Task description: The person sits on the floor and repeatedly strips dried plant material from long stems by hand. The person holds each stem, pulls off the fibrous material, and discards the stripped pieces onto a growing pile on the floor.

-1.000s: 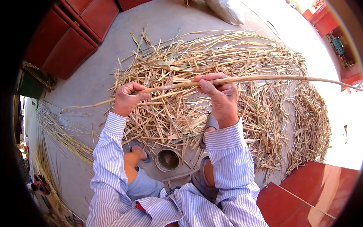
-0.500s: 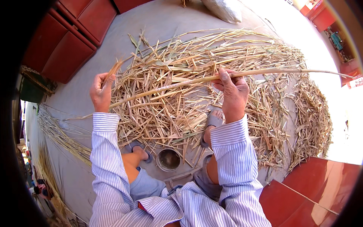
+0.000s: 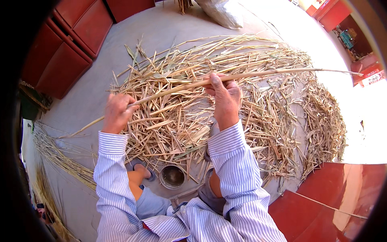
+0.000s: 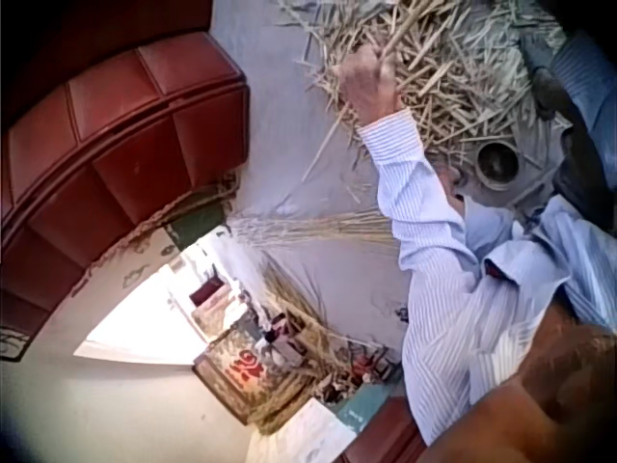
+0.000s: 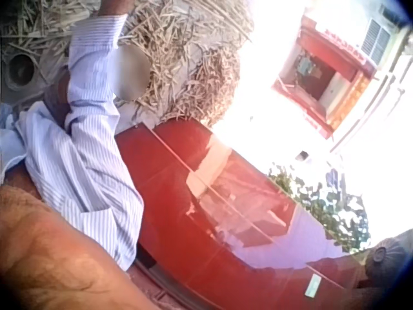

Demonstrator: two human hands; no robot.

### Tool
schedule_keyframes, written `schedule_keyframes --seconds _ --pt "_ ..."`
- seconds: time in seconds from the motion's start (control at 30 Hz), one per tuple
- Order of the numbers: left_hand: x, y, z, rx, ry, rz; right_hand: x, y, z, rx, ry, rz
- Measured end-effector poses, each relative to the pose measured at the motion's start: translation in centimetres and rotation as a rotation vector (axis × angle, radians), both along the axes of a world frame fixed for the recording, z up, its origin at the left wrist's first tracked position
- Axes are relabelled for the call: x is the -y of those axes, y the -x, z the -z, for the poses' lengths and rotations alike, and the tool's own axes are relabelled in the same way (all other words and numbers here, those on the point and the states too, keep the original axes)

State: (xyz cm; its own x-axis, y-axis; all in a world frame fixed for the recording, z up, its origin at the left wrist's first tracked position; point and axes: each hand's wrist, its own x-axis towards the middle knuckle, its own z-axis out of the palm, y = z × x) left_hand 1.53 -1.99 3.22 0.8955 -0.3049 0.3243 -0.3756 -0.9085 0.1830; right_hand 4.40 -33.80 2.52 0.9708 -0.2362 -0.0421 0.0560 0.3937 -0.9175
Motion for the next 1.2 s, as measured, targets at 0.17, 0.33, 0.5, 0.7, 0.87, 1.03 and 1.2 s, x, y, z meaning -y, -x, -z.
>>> schedule_keyframes --seconds 0.17,0.33,0.5,0.7,0.87,1.03,1.2 --pt "-1.2 0.3 0.4 -0.059 0.124 -0.023 0.5 -0.1 0.5 -0.039 -0.031 -0.071" --pt "5.5 -0.1 0.0 0.208 0.291 0.137 -5.2 1.7 0.3 -0.048 -0.155 -0.296" --pt "3.2 -0.4 -1.5 0.118 0.230 0.117 -0.5 0.3 0.1 0.032 -0.184 -0.221" --pt "0.9 -0.3 -1.9 0.098 0.210 0.108 -0.8 1.0 -0.7 0.109 -0.060 -0.230" --pt "7.0 -1.4 -0.6 0.380 0.264 0.233 -3.3 2.3 -1.2 0.189 0.030 -0.158" --pt "8.0 -1.9 -0.9 0.350 0.436 0.286 -3.4 2.7 -0.9 0.144 0.050 -0.082" --pt "4.3 -1.8 -2.9 0.181 1.138 0.009 -1.7 1.3 0.3 -0.012 0.046 -0.006"
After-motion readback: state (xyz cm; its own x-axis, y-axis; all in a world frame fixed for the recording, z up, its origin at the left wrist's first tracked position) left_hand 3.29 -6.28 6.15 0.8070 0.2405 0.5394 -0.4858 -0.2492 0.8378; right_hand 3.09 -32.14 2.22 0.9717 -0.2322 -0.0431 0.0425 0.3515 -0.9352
